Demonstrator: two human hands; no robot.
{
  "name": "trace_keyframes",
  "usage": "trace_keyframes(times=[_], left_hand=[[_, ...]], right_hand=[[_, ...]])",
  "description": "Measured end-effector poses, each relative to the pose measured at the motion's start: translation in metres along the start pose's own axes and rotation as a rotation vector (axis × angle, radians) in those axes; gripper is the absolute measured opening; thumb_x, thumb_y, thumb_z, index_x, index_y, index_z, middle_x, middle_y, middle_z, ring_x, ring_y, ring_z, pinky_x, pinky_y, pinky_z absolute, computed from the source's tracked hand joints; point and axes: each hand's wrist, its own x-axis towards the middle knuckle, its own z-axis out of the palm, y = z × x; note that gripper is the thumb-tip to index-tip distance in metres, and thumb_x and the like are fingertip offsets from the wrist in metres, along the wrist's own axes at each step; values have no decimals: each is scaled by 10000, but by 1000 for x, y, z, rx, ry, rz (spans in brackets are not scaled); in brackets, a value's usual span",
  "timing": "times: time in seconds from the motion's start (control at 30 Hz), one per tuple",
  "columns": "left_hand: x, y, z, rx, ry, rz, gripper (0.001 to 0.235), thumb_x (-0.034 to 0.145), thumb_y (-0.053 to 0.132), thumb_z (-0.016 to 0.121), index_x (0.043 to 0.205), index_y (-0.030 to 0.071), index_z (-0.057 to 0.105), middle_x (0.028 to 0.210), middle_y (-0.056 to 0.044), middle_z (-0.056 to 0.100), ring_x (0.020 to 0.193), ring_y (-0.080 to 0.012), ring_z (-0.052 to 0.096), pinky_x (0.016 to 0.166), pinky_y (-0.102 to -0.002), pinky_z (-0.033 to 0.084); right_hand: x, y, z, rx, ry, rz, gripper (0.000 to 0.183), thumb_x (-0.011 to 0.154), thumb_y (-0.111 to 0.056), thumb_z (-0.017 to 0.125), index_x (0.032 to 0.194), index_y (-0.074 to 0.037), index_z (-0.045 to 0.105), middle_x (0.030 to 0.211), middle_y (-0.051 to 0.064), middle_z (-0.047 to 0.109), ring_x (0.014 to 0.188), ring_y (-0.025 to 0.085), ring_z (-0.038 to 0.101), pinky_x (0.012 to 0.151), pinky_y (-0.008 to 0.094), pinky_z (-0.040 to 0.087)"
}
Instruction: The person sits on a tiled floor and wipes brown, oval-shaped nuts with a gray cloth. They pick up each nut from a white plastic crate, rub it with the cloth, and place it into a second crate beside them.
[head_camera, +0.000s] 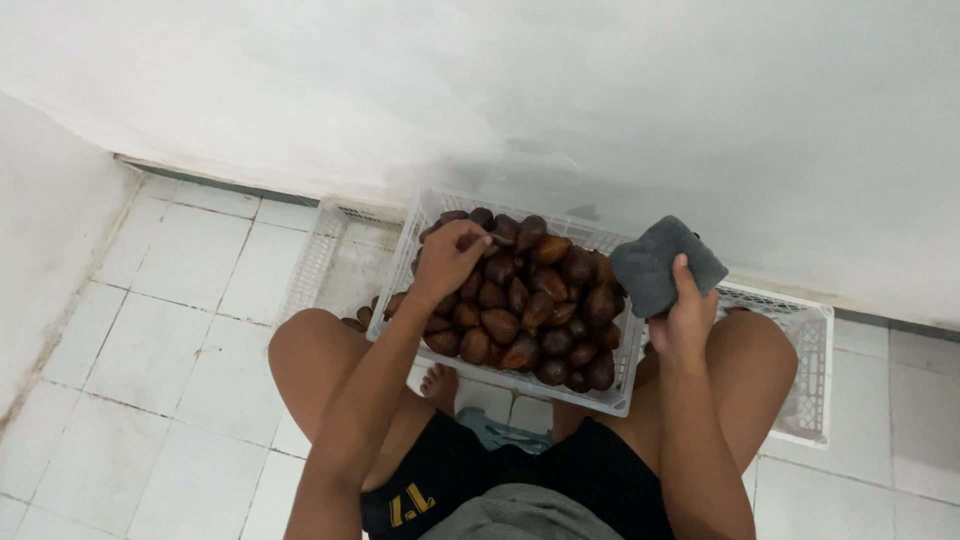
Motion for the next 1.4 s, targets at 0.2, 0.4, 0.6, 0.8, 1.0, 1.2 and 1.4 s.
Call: trace_keyframes(times=[0.2,0.4,0.6,0.8,1.0,1.2,1.4], left_hand=[[-16,-31,-35,476,14,129,142,963,208,682,969,79,740,883,-160,716,928,-373,700,819,-467,568],[-21,-55,-82,525,149,22,147,990,173,654,961,50,728,851,-157,712,873,-324,717,772,-430,574],[-39,-65,-106,631,353,11,289,1028,213,648,777,72,622,671,-86,600,697,-249,659,676,-343,535],[-47,-79,-93,526,347,6,440,983,378,712,722,50,578,633,-146,592,664,-379,660,616,-464,516],[-73,-82,-76,775,28,269,330,815,327,785,1064,122,715,959,-85,676,1018,-324,626,939,-490,473],[-73,-84,-50,1027,204,434,375,874,331,777,1141,84,687,1021,-106,659,1137,-288,573,1125,-515,320],[-53,-77,-29,1095,93,243,504,851,372,779,1264,105,670,1223,-144,679,1226,-316,539,1185,-577,244]], right_hand=[[0,6,1,-49,4,7,355,954,-272,802,1223,-77,675,1063,120,726,981,285,751,835,455,620],[-3,15,7,-147,-30,22,408,953,-277,808,1265,-54,669,1118,144,720,1033,272,729,854,464,605],[0,45,3,-258,-74,61,521,973,-274,800,1369,-7,592,1249,217,663,1138,342,676,928,511,568],[-11,52,17,-376,-188,135,591,971,-292,784,1428,-7,540,1359,246,589,1258,406,578,1017,591,505],[-29,47,41,-445,-242,242,622,977,-293,749,1463,1,498,1415,273,539,1284,455,542,1032,612,490],[-29,54,45,-452,-272,238,628,977,-279,739,1468,16,481,1423,294,520,1296,478,519,1037,637,480],[-15,63,42,-399,-245,230,548,956,-262,782,1396,-9,578,1335,229,618,1201,372,621,968,533,552]])
